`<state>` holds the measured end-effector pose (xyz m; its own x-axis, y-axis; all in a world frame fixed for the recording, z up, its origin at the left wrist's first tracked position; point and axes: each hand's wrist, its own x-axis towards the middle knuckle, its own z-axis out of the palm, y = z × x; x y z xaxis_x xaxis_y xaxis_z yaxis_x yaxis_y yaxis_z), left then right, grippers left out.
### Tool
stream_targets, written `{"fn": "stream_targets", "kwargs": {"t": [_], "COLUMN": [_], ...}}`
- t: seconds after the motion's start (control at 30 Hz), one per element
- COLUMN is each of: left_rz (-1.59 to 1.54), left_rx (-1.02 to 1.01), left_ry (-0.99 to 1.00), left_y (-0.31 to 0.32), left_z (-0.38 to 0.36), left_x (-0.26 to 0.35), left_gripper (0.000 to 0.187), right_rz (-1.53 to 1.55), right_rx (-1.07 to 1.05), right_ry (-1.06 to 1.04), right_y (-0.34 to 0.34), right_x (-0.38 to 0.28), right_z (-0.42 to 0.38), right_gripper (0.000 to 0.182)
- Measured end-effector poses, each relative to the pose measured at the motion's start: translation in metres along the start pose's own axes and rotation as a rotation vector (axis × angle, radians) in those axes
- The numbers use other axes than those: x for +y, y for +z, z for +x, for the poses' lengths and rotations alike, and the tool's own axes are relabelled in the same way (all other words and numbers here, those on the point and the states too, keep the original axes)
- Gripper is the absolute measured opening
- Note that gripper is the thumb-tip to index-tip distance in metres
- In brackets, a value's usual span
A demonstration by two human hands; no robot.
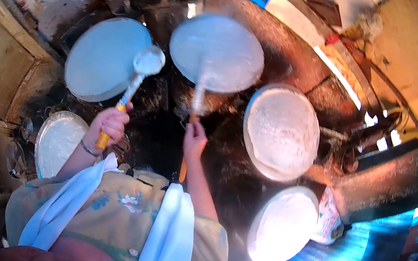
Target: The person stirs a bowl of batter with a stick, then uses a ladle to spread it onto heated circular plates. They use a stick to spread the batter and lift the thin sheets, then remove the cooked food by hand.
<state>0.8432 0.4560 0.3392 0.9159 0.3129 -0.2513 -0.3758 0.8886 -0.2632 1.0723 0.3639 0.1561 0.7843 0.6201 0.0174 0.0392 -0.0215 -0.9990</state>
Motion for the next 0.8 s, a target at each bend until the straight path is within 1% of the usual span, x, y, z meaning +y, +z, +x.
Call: {"fn": "stream_targets", "kwargs": {"t": [0.03, 0.1, 0.13, 0.17, 0.23, 0.27, 0.3, 0.33, 0.37, 0.43, 0.47, 0.53, 0.57, 0.63, 0.67, 0.7, 0.73, 0.77, 0.8], "left_rz": [0.004, 0.146, 0.192, 0.193, 0.208, 0.206, 0.207, 0.156, 0.106, 0.089, 0.092, 0.07, 0.07, 0.094, 0.104, 0.087, 0.109, 0.132, 0.125], "left_rx": [-0.012, -0.03, -0.044, -0.028, -0.063, -0.057, -0.056, -0.074, -0.092, -0.072, -0.063, -0.042, -0.058, -0.028, 0.001, -0.016, 0.025, 0.067, 0.072], "left_ry": [0.003, 0.033, 0.028, 0.013, 0.01, -0.025, -0.007, -0.045, -0.083, -0.087, -0.086, -0.089, -0.072, -0.068, -0.037, 0.012, 0.035, 0.047, 0.062], "left_y": [0.007, 0.014, 0.016, 0.02, 0.025, 0.025, 0.024, 0.021, 0.018, 0.01, 0.004, 0.0, 0.0, -0.003, -0.002, -0.004, -0.005, -0.006, -0.006], "left_z": [0.009, 0.03, 0.039, 0.047, 0.06, 0.066, 0.07, 0.076, 0.081, 0.086, 0.088, 0.09, 0.089, 0.084, 0.08, 0.077, 0.072, 0.067, 0.065], "left_x": [-0.004, -0.009, -0.013, -0.019, -0.035, -0.042, -0.05, -0.058, -0.066, -0.082, -0.086, -0.097, -0.102, -0.11, -0.114, -0.118, -0.12, -0.12, -0.119], "left_gripper": [0.025, 0.025, 0.026, 0.026, 0.027, 0.024, 0.024, 0.026, 0.028, 0.027, 0.027, 0.026, 0.026, 0.024, 0.022, 0.022, 0.022, 0.021, 0.021], "right_rz": [-0.064, -0.108, -0.175, -0.257, -0.478, -0.583, -0.682, -0.713, -0.81, -0.903, -0.892, -1.142, -1.143, -1.231, -1.241, -1.244, -1.246, -1.25, -1.251], "right_rx": [-0.178, -0.19, -0.119, 0.012, 0.173, 0.215, 0.25, 0.293, 0.26, 0.167, 0.158, -0.039, -0.048, -0.221, -0.184, -0.185, -0.189, -0.225, -0.199], "right_ry": [0.258, 0.152, 0.114, -0.096, -0.029, 0.011, 0.045, -0.047, -0.074, -0.107, -0.115, 0.024, 0.002, 0.139, 0.092, 0.08, 0.069, 0.035, 0.043], "right_y": [-0.016, -0.053, -0.075, -0.096, -0.14, -0.16, -0.172, -0.176, -0.178, -0.165, -0.155, -0.142, -0.144, -0.148, -0.149, -0.154, -0.156, -0.154, -0.156], "right_x": [-0.036, -0.042, -0.052, -0.056, -0.09, -0.094, -0.097, -0.102, -0.102, -0.11, -0.111, -0.113, -0.111, -0.103, -0.103, -0.103, -0.103, -0.104, -0.106], "right_z": [-0.018, -0.027, -0.027, -0.027, -0.02, -0.009, 0.003, 0.015, 0.03, 0.056, 0.068, 0.088, 0.096, 0.112, 0.114, 0.116, 0.119, 0.123, 0.127], "right_gripper": [0.039, 0.042, 0.047, 0.047, 0.038, 0.036, 0.034, 0.035, 0.039, 0.042, 0.042, 0.042, 0.042, 0.038, 0.033, 0.03, 0.028, 0.028, 0.03]}}
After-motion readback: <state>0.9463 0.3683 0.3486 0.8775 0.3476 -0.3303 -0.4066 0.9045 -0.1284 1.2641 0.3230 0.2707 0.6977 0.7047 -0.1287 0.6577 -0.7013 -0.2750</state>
